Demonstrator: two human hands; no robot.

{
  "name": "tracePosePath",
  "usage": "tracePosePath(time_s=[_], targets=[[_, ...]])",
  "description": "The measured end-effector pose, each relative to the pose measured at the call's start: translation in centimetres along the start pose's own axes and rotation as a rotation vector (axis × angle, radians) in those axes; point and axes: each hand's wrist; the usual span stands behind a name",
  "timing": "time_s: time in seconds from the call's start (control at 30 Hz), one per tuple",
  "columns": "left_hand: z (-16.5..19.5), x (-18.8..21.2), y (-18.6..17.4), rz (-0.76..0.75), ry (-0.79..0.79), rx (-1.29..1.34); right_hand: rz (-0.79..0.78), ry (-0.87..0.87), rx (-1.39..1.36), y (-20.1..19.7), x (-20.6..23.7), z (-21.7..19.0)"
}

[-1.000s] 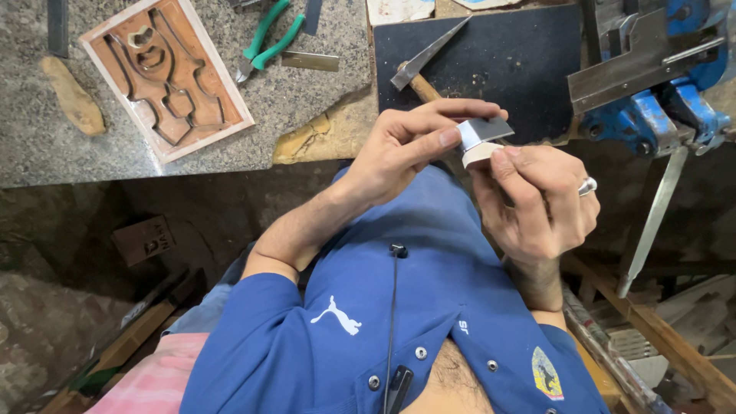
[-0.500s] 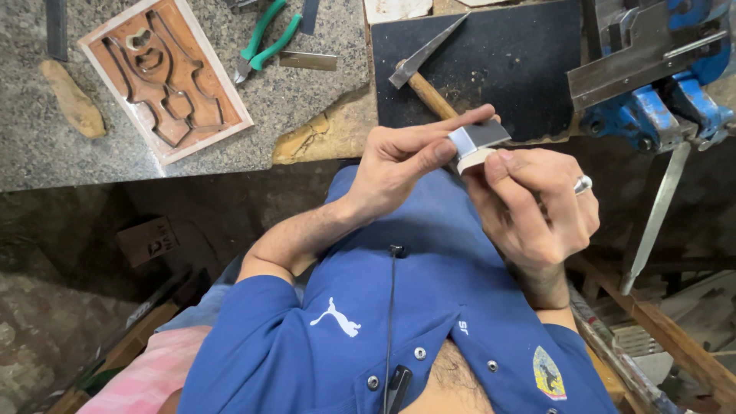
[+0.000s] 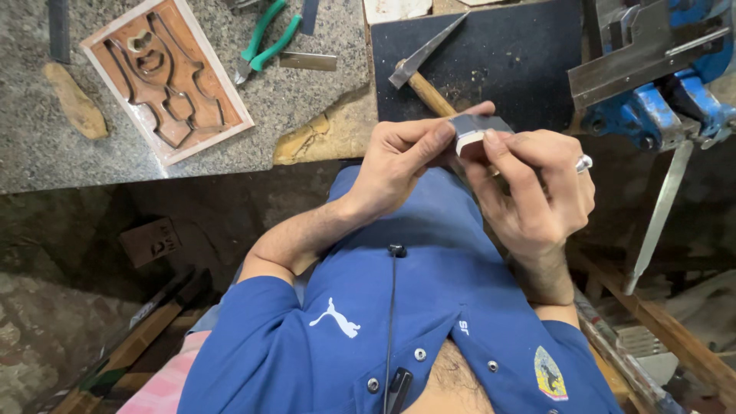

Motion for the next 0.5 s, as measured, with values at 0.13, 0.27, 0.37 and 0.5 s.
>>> tracePosePath(time_s=[0.13,0.27,0.37,0.5], targets=[[0.0,0.0,0.1,0.032,-0.019,0.077,0.007,0.091,0.02,0.2,0.5,0.1],[-0.1,0.0,0.1,0.037,-0.017,0.111,0.008,0.133,0.025,0.0,1.1,0.2],[-0.1,-0.1,0.2,0.036,0.008,0.142,-0.004,0.136,0.052,-0.1,1.4,0.2],[0.3,0.0,0.3,0.023,-0.006,0.144,0.012,0.115,0.059,0.1,1.3,0.2]])
Point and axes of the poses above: each hand's wrist, its own x-axis away from the middle knuckle, its own y-axis out of the palm, z = x × y, and after that the axes turned 14 degrees about y, right-handed
